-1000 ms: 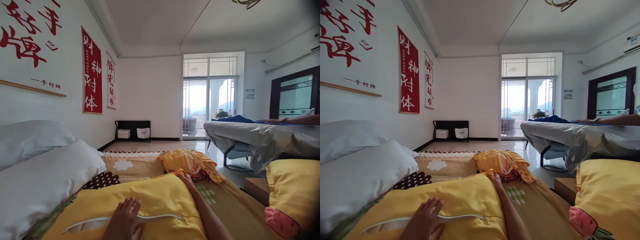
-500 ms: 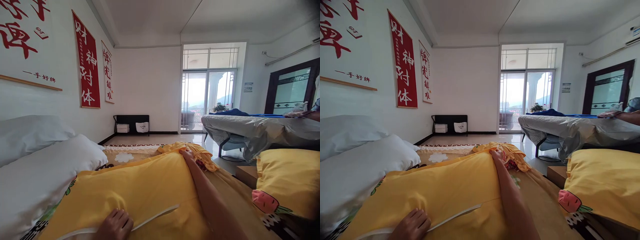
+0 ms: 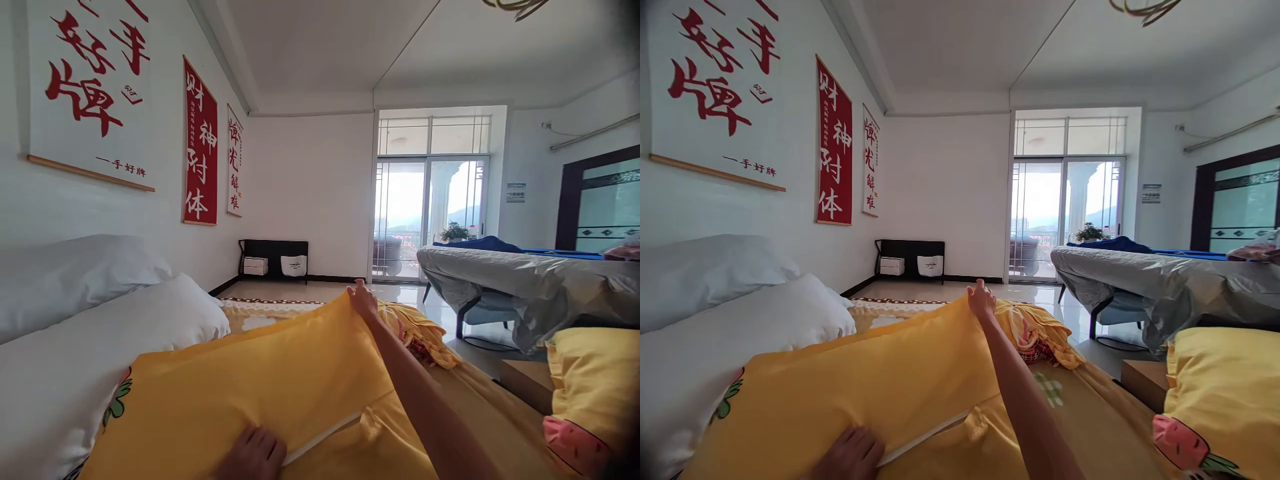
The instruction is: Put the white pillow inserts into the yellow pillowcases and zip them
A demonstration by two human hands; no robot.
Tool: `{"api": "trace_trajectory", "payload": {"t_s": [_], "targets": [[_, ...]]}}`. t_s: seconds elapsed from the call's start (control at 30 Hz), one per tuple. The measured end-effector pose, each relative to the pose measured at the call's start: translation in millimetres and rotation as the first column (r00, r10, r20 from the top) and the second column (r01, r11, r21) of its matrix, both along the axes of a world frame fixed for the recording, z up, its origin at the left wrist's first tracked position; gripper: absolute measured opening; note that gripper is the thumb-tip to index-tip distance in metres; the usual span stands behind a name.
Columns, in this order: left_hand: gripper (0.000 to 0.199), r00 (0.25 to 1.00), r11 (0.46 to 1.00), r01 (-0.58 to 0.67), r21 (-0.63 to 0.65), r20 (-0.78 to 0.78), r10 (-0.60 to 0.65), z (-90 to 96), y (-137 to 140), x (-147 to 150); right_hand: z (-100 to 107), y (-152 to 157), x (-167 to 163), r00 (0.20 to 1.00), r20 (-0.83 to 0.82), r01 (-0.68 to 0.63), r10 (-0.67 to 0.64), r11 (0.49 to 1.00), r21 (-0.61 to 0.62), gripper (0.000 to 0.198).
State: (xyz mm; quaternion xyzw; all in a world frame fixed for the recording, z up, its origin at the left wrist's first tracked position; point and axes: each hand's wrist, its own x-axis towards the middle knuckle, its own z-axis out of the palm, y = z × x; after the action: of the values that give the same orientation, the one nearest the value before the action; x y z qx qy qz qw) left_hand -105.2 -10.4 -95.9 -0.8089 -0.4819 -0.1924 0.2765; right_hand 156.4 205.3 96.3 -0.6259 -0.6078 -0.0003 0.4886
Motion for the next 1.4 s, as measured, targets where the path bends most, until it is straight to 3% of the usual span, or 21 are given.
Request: {"api": "trace_trajectory", "payload": {"t_s": [0.1,0.17,0.2,0.23,0.3,0.37,0.47,0.57,0.7,0.77,0.87,0.97,1.03,1.1,1.17,1.23,1.3,1.33,1.4], "targets": [[0.032,0.995,0.959,-0.051,-0.280,0.074,0.074,9.1,9.4,9.6,-46.2,-50.9,-4.1,0.979,0.169,-0.123,0.116,0.992,0.036,0.023],[0.030,0.980,0.915,-0.062,-0.399,0.151,0.133,23.4,10.9,12.4,-82.4,-94.1,-5.6,0.922,0.293,-0.269,0.255,0.963,0.009,0.017],[0.028,0.972,0.901,-0.063,-0.428,0.179,0.153,30.2,11.0,12.9,-99.2,-115.4,-6.8,0.859,0.367,-0.372,0.357,0.928,-0.033,0.022],[0.027,0.967,0.892,-0.060,-0.447,0.195,0.162,35.8,11.2,13.2,-113.8,-134.7,-8.7,0.716,0.495,-0.524,0.492,0.848,-0.084,0.026],[0.024,0.965,0.888,-0.042,-0.457,0.210,0.154,43.0,11.4,13.1,-134.7,-163.4,-14.1,0.511,0.610,-0.638,0.605,0.743,-0.202,0.024],[0.022,0.968,0.888,-0.023,-0.459,0.212,0.135,47.7,11.0,12.0,-144.1,-176.4,-20.8,0.433,0.625,-0.632,0.650,0.713,-0.303,0.032],[0.021,0.984,0.880,-0.026,-0.474,0.142,0.106,59.2,8.4,4.2,-144.7,-174.9,-27.0,0.433,0.582,-0.553,0.688,0.713,-0.432,0.047],[0.020,0.989,0.873,-0.130,-0.470,-0.003,0.146,76.1,5.0,-16.6,-141.2,-168.0,-22.4,0.349,0.586,-0.521,0.731,0.671,-0.527,0.047],[0.027,0.958,0.860,-0.286,-0.422,-0.135,0.252,86.7,4.2,-56.0,-139.3,-164.3,-9.8,0.197,0.650,-0.565,0.734,0.626,-0.537,0.045],[0.033,0.942,0.852,-0.335,-0.401,-0.136,0.307,87.8,7.2,-71.3,-138.3,-161.3,-9.4,0.200,0.642,-0.526,0.740,0.634,-0.567,0.043],[0.034,0.908,0.858,-0.409,-0.310,-0.049,0.416,100.6,16.4,-81.6,-134.1,-152.3,-21.2,0.293,0.644,-0.407,0.706,0.702,-0.585,0.035],[0.032,0.884,0.880,-0.448,-0.157,0.072,0.463,135.2,26.1,-80.8,-127.0,-140.7,-41.1,0.343,0.690,-0.403,0.638,0.763,-0.506,0.020],[0.030,0.875,0.885,-0.465,-0.033,0.136,0.465,160.6,26.6,-78.7,-124.0,-132.9,-53.2,0.364,0.721,-0.404,0.590,0.797,-0.449,0.019],[0.027,0.885,0.883,-0.458,0.103,0.150,0.441,173.6,19.9,-77.7,-125.8,-125.8,-61.4,0.385,0.749,-0.392,0.539,0.830,-0.396,0.020],[0.026,0.924,0.899,-0.382,0.216,0.098,0.369,164.9,7.6,-77.8,-133.6,-120.9,-63.9,0.402,0.770,-0.377,0.495,0.856,-0.353,0.021],[0.028,0.966,0.935,-0.252,0.248,0.003,0.259,134.8,-7.1,-78.7,-146.6,-120.2,-59.9,0.404,0.782,-0.375,0.474,0.866,-0.332,0.021],[0.028,0.979,0.977,-0.164,0.139,-0.096,0.179,94.6,-20.9,-79.8,-162.2,-124.9,-50.4,0.386,0.787,-0.387,0.481,0.859,-0.335,0.021],[0.027,0.975,0.987,-0.158,0.017,-0.158,0.159,75.7,-26.8,-80.2,-169.8,-129.3,-44.4,0.368,0.789,-0.399,0.492,0.850,-0.344,0.022],[0.033,0.957,0.959,-0.235,-0.157,-0.210,0.201,49.4,-36.2,-79.6,-182.6,-140.4,-32.2,0.321,0.793,-0.423,0.518,0.827,-0.369,0.019]]}}
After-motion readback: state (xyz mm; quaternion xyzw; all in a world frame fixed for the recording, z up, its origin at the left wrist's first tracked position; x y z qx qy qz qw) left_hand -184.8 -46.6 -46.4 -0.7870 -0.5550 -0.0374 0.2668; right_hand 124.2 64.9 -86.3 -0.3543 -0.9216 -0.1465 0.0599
